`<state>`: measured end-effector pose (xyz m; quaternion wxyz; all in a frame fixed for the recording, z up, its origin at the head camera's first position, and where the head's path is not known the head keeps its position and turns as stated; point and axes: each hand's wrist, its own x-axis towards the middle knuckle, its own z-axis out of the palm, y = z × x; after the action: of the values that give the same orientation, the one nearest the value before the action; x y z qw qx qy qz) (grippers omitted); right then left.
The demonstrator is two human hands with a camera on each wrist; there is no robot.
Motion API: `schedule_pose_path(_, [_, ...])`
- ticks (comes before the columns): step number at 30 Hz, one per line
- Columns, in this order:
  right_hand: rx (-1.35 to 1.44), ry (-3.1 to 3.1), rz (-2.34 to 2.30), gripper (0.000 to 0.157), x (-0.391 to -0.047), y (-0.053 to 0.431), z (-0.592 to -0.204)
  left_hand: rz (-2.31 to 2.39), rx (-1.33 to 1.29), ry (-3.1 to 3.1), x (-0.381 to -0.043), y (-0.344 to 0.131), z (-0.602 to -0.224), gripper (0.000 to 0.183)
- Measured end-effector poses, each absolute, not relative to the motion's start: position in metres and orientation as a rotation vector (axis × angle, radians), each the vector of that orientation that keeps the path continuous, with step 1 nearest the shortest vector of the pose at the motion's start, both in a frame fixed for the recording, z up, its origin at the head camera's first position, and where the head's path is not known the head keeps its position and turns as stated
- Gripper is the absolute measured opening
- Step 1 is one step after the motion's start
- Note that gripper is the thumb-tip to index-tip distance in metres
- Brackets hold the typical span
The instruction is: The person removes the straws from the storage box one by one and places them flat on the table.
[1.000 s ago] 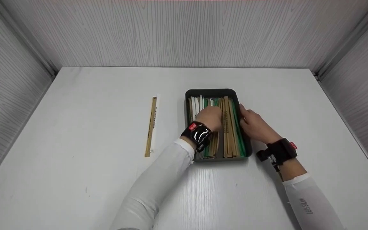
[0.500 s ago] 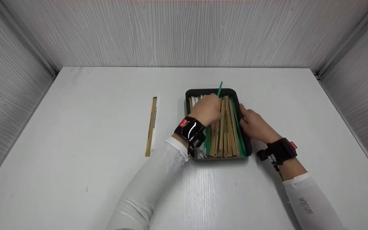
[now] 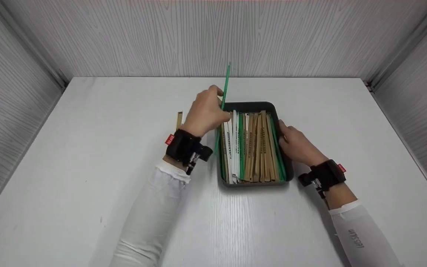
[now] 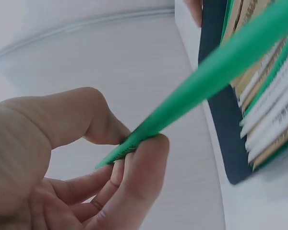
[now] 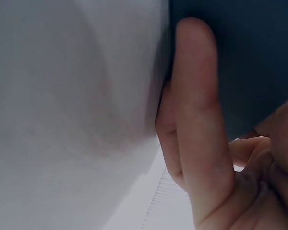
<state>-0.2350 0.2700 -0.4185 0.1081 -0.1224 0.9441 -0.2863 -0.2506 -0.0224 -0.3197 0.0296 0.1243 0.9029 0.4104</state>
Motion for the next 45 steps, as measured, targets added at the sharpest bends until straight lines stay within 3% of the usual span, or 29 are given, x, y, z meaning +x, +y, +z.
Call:
schedule_pose_path(14, [-0.366,2.784,-0.85,0.061,-0.235,0.269,-0.421,1.318,0.175,2.769,-0.248,-0.082,-0.374,0.054])
schedule_pose_path(22, [-0.363,2.788,-0.861,0.061,-0.234,0.268,-0.421,1.158,0.067,2.79,-0.246,-0.09,-0.405,0.053])
schedule_pose_path(32, [-0.33,2.782,-0.856,0.062,-0.234,0.27,-0.42,1.002,0.017,2.843,-0.247,-0.086,-0.411,0.057])
schedule_pose_path(40, [-0.352,2.776,-0.851,0.062,-0.234,0.271,-0.419,0.892,0.064,2.888,-0.246,-0.083,-0.413,0.028])
schedule_pose_path(45, [-0.378,2.782,-0.825,0.061,-0.233,0.272,-0.417,0.869,0.054,2.89,-0.246,-0.083,-0.414,0.023])
